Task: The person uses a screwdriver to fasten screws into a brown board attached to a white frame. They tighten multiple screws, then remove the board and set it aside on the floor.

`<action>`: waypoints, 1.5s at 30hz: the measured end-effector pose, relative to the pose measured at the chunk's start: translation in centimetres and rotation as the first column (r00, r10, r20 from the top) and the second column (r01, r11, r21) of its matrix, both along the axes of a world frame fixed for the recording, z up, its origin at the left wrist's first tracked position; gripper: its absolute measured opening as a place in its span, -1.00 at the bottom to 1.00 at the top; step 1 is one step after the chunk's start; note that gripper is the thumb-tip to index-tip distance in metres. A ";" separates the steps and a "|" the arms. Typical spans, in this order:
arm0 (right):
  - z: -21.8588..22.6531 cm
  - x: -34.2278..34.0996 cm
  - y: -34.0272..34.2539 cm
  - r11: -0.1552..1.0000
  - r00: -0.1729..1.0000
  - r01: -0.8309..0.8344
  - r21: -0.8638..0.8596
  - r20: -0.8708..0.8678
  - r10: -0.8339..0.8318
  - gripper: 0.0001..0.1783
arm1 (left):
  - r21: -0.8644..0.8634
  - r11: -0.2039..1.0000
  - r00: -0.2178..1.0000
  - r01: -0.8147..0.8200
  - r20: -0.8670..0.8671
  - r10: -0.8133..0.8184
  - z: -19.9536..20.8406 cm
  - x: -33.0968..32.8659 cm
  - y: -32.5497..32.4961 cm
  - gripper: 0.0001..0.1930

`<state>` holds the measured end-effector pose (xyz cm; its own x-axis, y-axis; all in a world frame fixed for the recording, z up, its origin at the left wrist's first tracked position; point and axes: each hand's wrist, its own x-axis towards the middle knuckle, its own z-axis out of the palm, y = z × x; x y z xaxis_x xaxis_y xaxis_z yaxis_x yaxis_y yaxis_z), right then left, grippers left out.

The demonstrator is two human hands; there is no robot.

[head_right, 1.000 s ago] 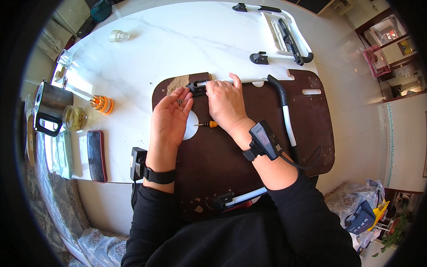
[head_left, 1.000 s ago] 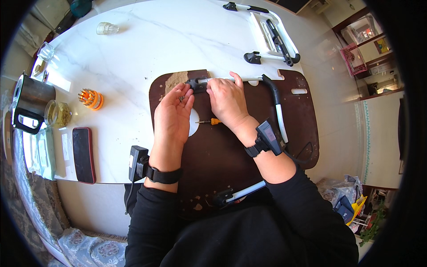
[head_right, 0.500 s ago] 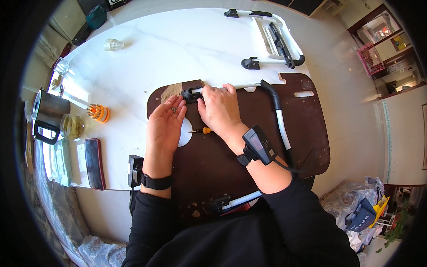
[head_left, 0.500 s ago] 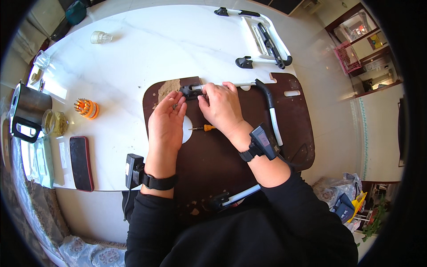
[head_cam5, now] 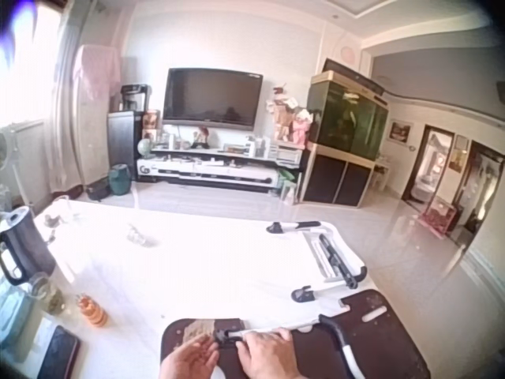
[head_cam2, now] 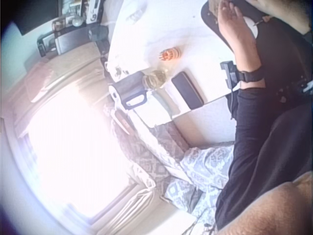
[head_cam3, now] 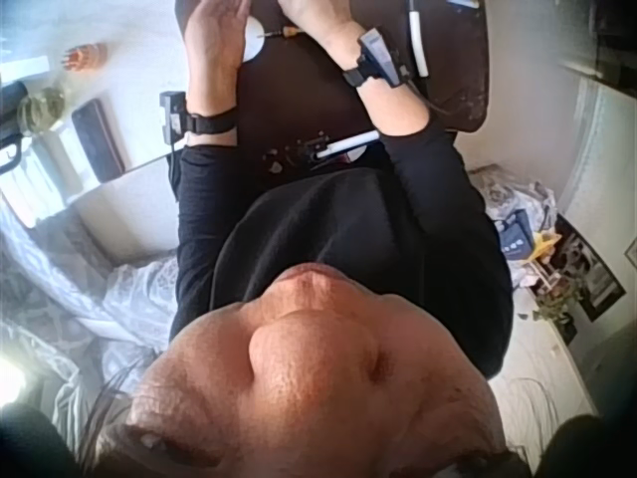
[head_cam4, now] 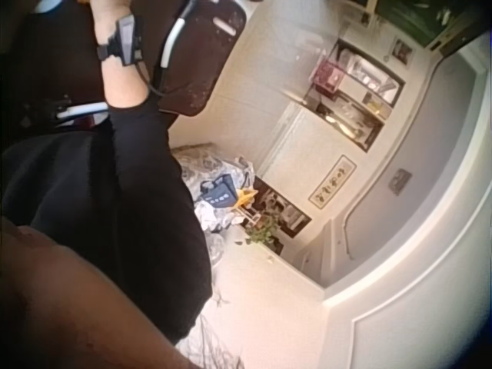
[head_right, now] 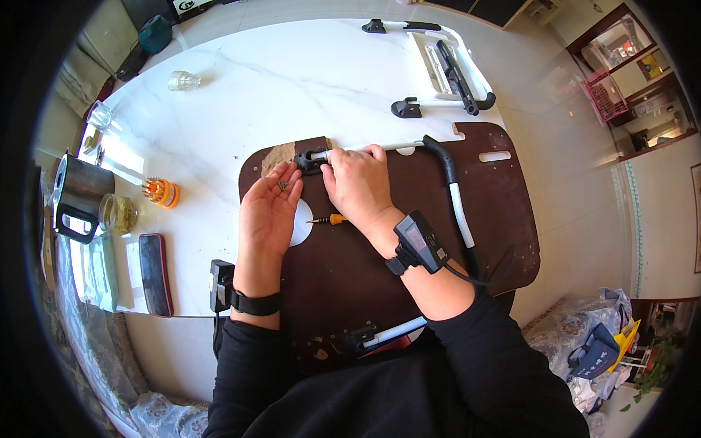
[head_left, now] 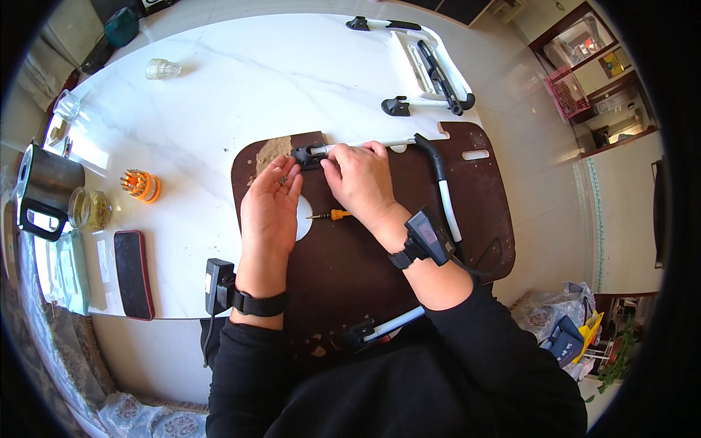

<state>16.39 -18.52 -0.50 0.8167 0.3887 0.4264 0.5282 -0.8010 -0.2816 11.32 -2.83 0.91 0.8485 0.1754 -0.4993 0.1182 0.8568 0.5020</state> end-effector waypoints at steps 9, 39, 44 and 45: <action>-0.2 0.1 -0.1 0.996 0.994 -0.090 -0.014 0.065 0.091 -0.91 | -0.039 0.999 1.000 0.012 0.025 -0.011 -0.7 -0.1 0.3 -0.58; 0.4 -0.5 0.5 -0.145 0.225 0.887 0.438 -0.137 0.965 -0.78 | 0.895 0.334 0.753 -0.294 0.433 -0.495 2.0 -1.4 -3.6 -0.71; 2.2 6.4 -6.4 -0.399 0.577 0.815 0.420 -0.519 0.631 -0.69 | 0.764 0.637 0.936 -0.105 0.292 -0.195 2.1 -1.8 -2.1 -0.75; 2.9 8.2 -7.9 -0.395 0.642 0.766 0.508 -0.560 0.523 -0.65 | 0.740 0.659 0.942 -0.135 0.302 -0.146 2.1 -1.4 -1.5 -0.74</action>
<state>24.61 -26.47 2.36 0.8407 -0.0479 -0.5393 -0.2866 0.8056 -0.5184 9.95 -4.33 2.98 0.9289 0.3604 0.0857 -0.1584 0.1770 0.9714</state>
